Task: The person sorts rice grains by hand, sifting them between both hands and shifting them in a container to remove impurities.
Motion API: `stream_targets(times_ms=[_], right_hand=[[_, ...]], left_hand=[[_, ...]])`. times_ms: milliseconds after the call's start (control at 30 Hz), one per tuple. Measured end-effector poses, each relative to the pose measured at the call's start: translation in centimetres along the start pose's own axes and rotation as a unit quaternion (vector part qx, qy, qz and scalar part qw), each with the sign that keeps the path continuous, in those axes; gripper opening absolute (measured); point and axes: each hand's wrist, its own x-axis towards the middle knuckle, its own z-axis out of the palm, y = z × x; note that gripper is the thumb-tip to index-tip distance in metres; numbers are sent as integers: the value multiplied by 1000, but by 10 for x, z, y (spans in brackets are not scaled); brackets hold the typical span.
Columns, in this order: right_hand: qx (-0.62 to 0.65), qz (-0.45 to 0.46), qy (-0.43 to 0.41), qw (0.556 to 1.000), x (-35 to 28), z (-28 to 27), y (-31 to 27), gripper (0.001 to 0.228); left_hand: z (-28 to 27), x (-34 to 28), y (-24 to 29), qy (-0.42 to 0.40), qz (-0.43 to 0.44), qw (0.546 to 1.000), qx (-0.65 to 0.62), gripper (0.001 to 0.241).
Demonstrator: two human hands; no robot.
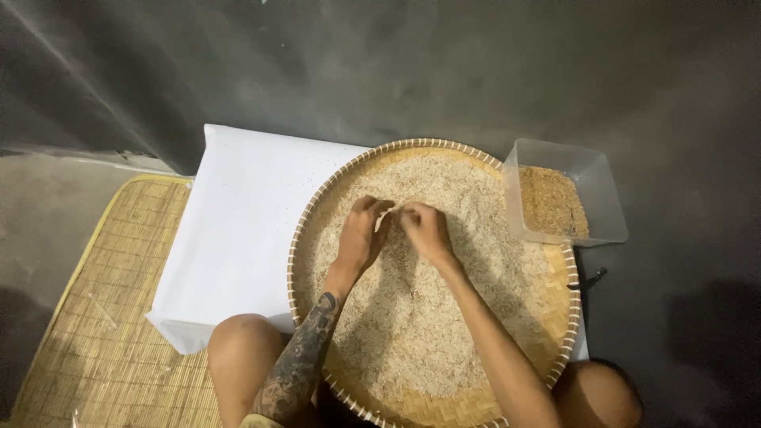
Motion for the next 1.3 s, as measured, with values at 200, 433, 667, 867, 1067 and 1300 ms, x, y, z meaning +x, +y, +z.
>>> stream_targets(times_ms=[200,433,667,867,1067,1300], right_hand=[[-214,-123,-42,968,39,28,81,13],[-46,-110,35,992,2,-18,26,6],[20,-68,15,997,-14,-22,23,13],[253,48,-40,965,-24,-4,7,27],[415,211,-63,883,-20,-1,6,36],[406,187,-26,894,-11,6,5,36]], left_hand=[[48,-12,-69,-122,-67,963,231,22],[48,-14,-70,-79,13,968,240,16],[32,-4,-61,-78,-44,981,172,13],[-16,-7,-14,-80,-64,995,3,12],[-13,-5,-16,-72,-46,991,-99,17],[-19,-5,-9,-89,-17,995,-51,24]])
